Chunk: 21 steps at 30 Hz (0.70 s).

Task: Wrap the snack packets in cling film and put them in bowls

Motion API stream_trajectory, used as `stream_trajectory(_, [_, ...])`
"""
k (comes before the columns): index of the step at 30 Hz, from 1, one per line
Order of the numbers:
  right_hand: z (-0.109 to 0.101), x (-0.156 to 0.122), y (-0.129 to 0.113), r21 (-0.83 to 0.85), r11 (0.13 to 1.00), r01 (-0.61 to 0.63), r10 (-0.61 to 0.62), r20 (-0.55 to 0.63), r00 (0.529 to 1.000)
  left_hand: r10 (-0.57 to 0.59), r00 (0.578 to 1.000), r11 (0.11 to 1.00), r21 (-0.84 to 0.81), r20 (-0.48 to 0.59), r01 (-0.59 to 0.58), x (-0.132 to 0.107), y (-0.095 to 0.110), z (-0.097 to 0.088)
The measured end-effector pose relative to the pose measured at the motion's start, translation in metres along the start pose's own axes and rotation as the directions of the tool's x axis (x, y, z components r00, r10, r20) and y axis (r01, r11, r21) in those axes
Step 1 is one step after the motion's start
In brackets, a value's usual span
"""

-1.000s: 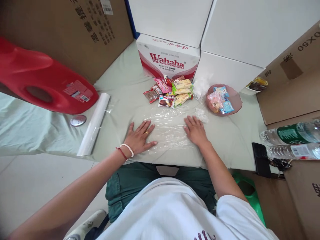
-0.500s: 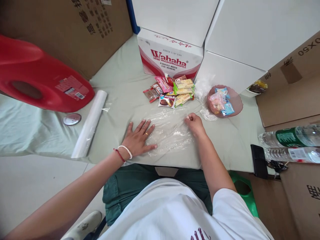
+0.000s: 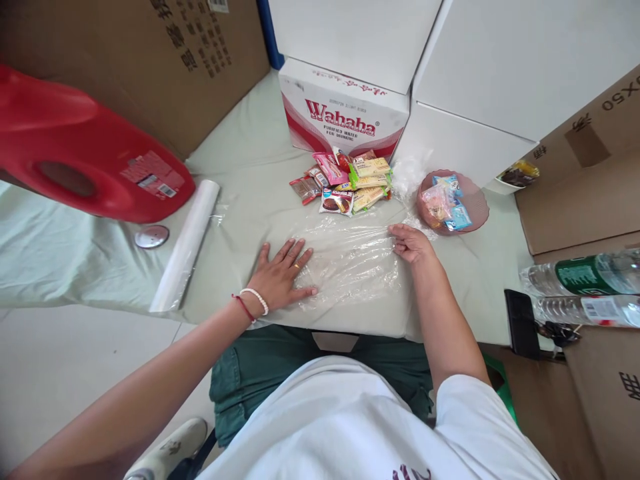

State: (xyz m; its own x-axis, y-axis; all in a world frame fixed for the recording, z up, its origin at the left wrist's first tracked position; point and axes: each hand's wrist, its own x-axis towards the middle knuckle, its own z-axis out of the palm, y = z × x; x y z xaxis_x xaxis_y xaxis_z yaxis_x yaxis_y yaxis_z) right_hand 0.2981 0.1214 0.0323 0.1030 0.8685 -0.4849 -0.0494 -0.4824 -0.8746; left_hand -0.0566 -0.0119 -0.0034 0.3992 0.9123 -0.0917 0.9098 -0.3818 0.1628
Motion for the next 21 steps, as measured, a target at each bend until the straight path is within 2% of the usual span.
stream_trajectory(2, [-0.009, -0.001, -0.002, 0.003, 0.999, 0.047, -0.047, -0.076, 0.996, 0.000, 1.000, 1.000, -0.005, -0.001, 0.000, 0.000, 0.000, 0.000])
stream_trajectory(3, [-0.011, -0.004, -0.001, -0.018, 0.994, 0.106, -0.108, -0.137, 0.985, 0.001, 1.000, 1.000, -0.005, -0.002, -0.001, 0.000, 0.000, 0.000])
stream_trajectory(5, [-0.009, -0.018, 0.004, -0.166, 0.942, 0.292, -0.323, -0.207, 0.924, 0.006, 1.000, 1.000, 0.000, -0.002, -0.006, 0.000, -0.001, 0.000])
stream_trajectory(6, [-0.005, -0.028, 0.008, -0.288, 0.870, 0.400, -0.456, -0.163, 0.875, 0.010, 1.000, 1.000, 0.004, 0.000, -0.010, 0.000, -0.002, 0.000])
stream_trajectory(7, [-0.001, -0.040, 0.014, -0.416, 0.758, 0.502, -0.567, -0.040, 0.823, 0.015, 1.000, 1.000, 0.009, 0.005, -0.015, 0.000, -0.002, 0.000])
stream_trajectory(8, [0.002, -0.051, 0.021, -0.517, 0.619, 0.591, -0.619, 0.141, 0.772, 0.020, 1.000, 1.000, 0.013, 0.010, -0.020, -0.001, -0.003, -0.001])
stream_trajectory(9, [0.005, -0.060, 0.027, -0.571, 0.492, 0.656, -0.600, 0.324, 0.732, 0.025, 1.000, 1.000, 0.015, 0.016, -0.025, -0.001, -0.004, -0.001])
stream_trajectory(10, [0.007, -0.068, 0.033, -0.596, 0.401, 0.696, -0.542, 0.458, 0.705, 0.029, 0.999, 0.999, 0.017, 0.022, -0.030, -0.001, -0.004, -0.001])
stream_trajectory(11, [0.008, -0.072, 0.036, -0.616, 0.358, 0.701, -0.488, 0.517, 0.703, 0.033, 0.999, 0.999, 0.018, 0.028, -0.033, -0.001, -0.005, -0.001])
stream_trajectory(12, [0.009, -0.072, 0.038, -0.648, 0.355, 0.674, -0.457, 0.509, 0.730, 0.034, 0.999, 0.999, 0.019, 0.033, -0.035, -0.001, -0.005, -0.001])
stream_trajectory(14, [0.013, -0.061, 0.031, -0.718, 0.394, 0.573, -0.467, 0.381, 0.798, 0.034, 0.999, 0.999, 0.021, 0.041, -0.035, -0.001, -0.005, -0.002])
stream_trajectory(15, [0.019, -0.052, 0.024, -0.742, 0.393, 0.544, -0.488, 0.333, 0.807, 0.035, 0.998, 0.999, 0.022, 0.044, -0.036, -0.001, -0.005, -0.002])
stream_trajectory(17, [0.040, -0.029, 0.006, -0.771, 0.297, 0.564, -0.543, 0.350, 0.763, 0.040, 0.998, 0.999, 0.025, 0.050, -0.041, -0.001, -0.005, -0.003])
stream_trajectory(19, [0.071, -0.007, -0.013, -0.783, 0.139, 0.607, -0.574, 0.436, 0.693, 0.049, 0.997, 0.998, 0.028, 0.064, -0.051, -0.001, -0.006, -0.005])
stream_trajectory(20, [0.088, 0.003, -0.020, -0.797, 0.072, 0.600, -0.570, 0.461, 0.680, 0.054, 0.996, 0.998, 0.030, 0.074, -0.057, -0.002, -0.006, -0.006])
stream_trajectory(21, [0.103, 0.010, -0.025, -0.818, 0.018, 0.575, -0.552, 0.472, 0.688, 0.060, 0.995, 0.998, 0.030, 0.085, -0.062, -0.003, -0.007, -0.006])
